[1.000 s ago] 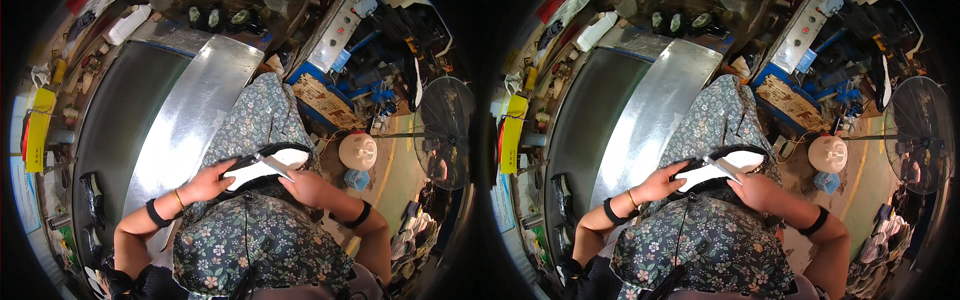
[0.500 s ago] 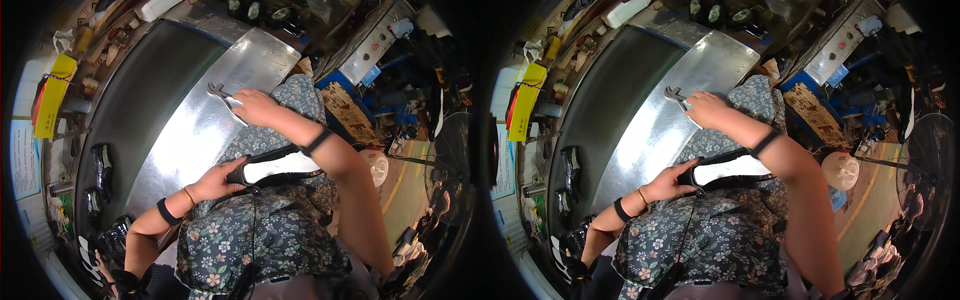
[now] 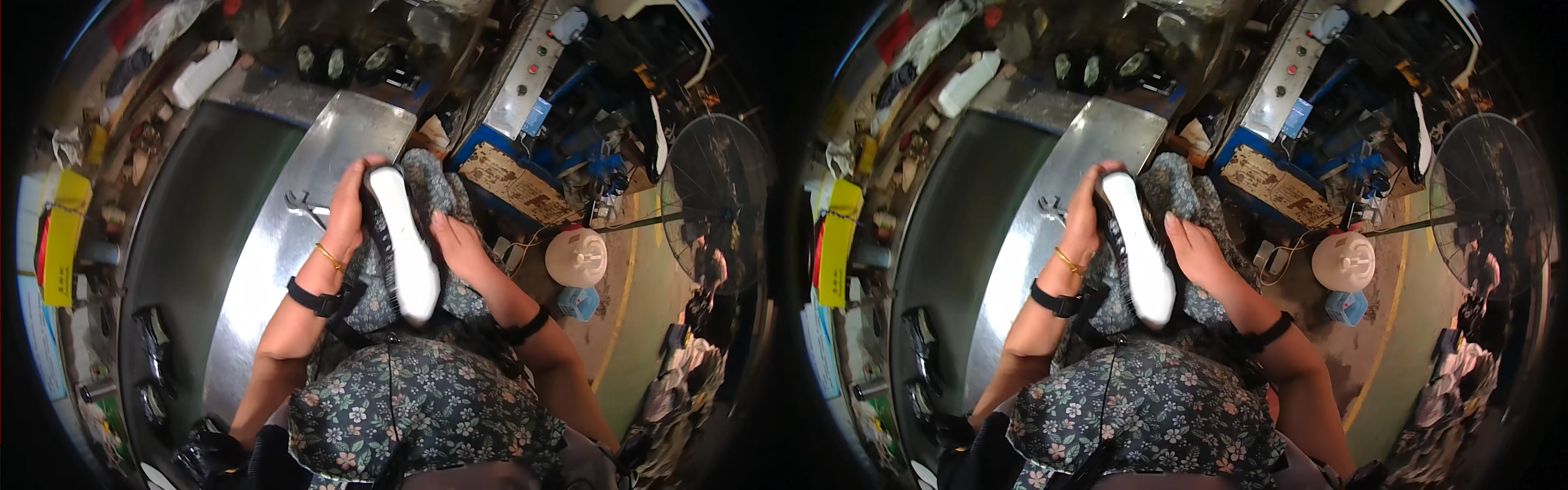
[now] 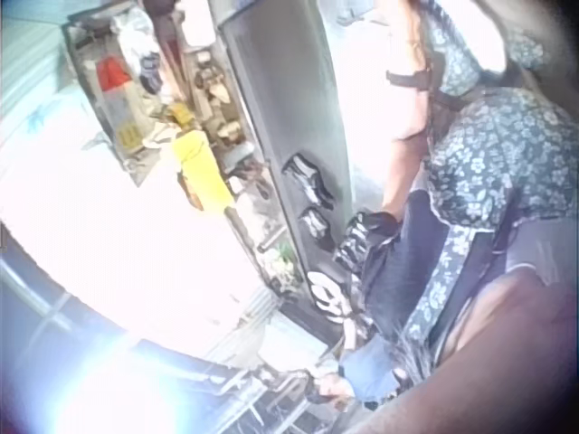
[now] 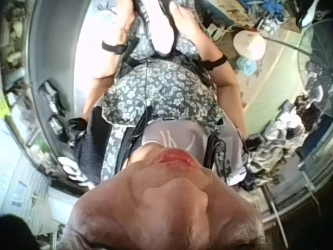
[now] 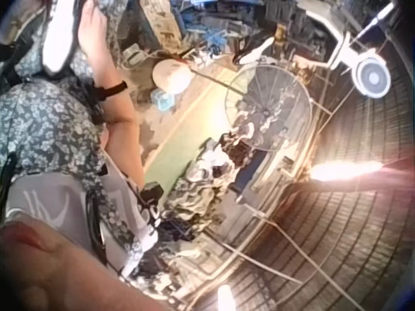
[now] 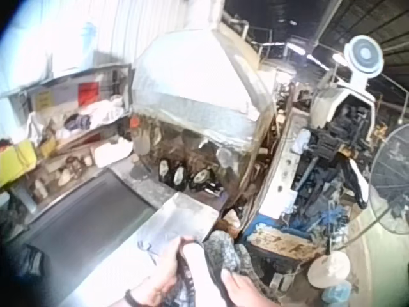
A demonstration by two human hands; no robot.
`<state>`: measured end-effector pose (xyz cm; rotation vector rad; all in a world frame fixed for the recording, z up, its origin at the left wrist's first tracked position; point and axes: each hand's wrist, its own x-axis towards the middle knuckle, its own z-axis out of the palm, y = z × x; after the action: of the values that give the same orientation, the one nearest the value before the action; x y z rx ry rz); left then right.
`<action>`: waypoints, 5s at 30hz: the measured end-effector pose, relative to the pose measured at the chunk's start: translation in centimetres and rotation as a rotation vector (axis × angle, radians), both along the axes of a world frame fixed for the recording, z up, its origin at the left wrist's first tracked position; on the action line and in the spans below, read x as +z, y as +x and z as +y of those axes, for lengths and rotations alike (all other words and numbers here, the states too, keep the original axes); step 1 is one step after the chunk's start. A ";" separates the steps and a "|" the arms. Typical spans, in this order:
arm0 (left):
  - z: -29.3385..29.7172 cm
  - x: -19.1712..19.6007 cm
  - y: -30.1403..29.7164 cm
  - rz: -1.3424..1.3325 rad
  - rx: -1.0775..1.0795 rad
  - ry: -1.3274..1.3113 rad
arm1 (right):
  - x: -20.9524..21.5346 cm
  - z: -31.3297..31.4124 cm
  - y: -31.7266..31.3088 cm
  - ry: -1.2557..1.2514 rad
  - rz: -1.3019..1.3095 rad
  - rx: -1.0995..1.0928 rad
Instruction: Manually attaching and inspecting shoe soles and components on a factory assembly line.
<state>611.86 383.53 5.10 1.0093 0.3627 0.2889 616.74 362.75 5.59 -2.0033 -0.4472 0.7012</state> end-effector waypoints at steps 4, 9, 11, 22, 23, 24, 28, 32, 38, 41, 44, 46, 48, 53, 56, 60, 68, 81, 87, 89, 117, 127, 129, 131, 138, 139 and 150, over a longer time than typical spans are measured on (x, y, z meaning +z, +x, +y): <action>-2.6 -2.0 1.1 0.179 -0.242 -0.085 | -3.4 4.8 3.7 0.396 0.477 -0.236; -1.8 -2.7 1.5 0.173 -0.092 0.362 | -1.8 7.0 4.2 -0.233 -0.704 0.252; -2.0 -0.9 1.7 0.532 -0.144 1.174 | 0.1 8.1 3.0 -0.326 -0.620 0.078; -7.9 1.0 -11.1 0.380 -0.166 0.119 | -0.4 6.6 3.2 0.937 0.787 0.202; -7.3 -0.1 -11.4 0.264 -0.187 0.094 | 1.2 7.1 2.9 0.864 0.695 0.270; -6.8 -1.1 -11.5 0.295 -0.132 0.102 | 2.6 7.1 3.3 0.736 0.342 0.409; -4.9 1.4 -9.7 0.441 -0.047 0.219 | 4.8 3.0 11.6 0.334 -0.253 0.363; 2.5 0.6 -14.2 0.444 0.037 0.130 | 11.7 -11.2 23.3 0.048 -0.574 0.090; 3.4 5.3 -17.9 1.287 0.148 1.406 | 18.7 -30.3 33.1 -0.985 -1.163 -0.507; 1.5 -3.4 -21.3 0.968 0.187 1.575 | 15.2 -35.2 36.7 -0.524 -0.790 -0.688; -2.3 -2.9 -20.9 0.945 0.111 1.611 | 17.0 -28.8 30.6 -0.712 -0.873 -0.838; -2.0 -2.7 -21.7 0.862 0.191 1.509 | 14.7 -28.5 28.6 -0.743 -1.162 -0.791; -2.6 -0.9 -20.0 0.703 0.355 1.539 | 11.5 -25.9 25.1 -0.494 -1.425 -0.628; -3.4 3.3 -9.6 0.134 0.008 0.848 | 9.5 -13.3 10.6 0.246 -1.082 -0.340; -6.2 5.3 -0.8 -0.144 0.119 0.544 | 8.0 -6.6 3.4 0.470 -0.944 -0.187; -4.9 9.7 1.8 -0.111 0.146 -0.166 | 8.4 -4.3 -0.5 0.448 -0.698 0.224; -6.5 4.7 -9.7 0.180 -0.430 0.759 | 3.2 -6.9 -1.5 0.347 0.577 0.558; 7.7 -0.2 -16.1 0.777 0.215 1.391 | -4.1 11.4 16.5 0.557 -0.372 -0.241; 7.5 -0.6 -16.1 0.732 0.348 1.353 | -6.6 25.7 26.7 -0.340 -0.440 -0.101; 8.7 -0.9 -15.3 0.758 0.331 1.188 | -9.0 25.3 28.7 -0.283 -0.363 -0.003; -1.6 2.3 -11.2 0.330 -0.083 0.211 | 19.5 -29.8 29.7 -0.632 -1.016 -0.724; -5.3 2.7 -10.4 0.323 -0.193 0.210 | 20.6 -26.4 33.0 -0.961 -0.685 -0.536; -5.7 2.8 -10.7 0.331 -0.227 0.252 | 18.6 -24.8 31.8 -0.951 -0.744 -0.581; -5.7 2.6 -10.9 0.319 -0.225 0.263 | 16.0 -24.4 30.9 -0.945 -0.869 -0.629; -5.1 3.2 -10.8 0.343 -0.241 0.282 | 16.0 -24.5 30.8 -0.923 -0.864 -0.677; -5.1 3.3 -11.0 0.354 -0.217 0.269 | 16.7 -23.2 30.6 -0.931 -0.874 -0.663; 1.7 0.2 -13.2 0.344 0.101 0.563 | 15.3 -41.4 51.3 -0.837 -1.245 -0.286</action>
<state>598.67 385.22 5.30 1.6045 0.6674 0.3162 668.03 321.38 20.86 -3.0639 -0.5821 -0.7900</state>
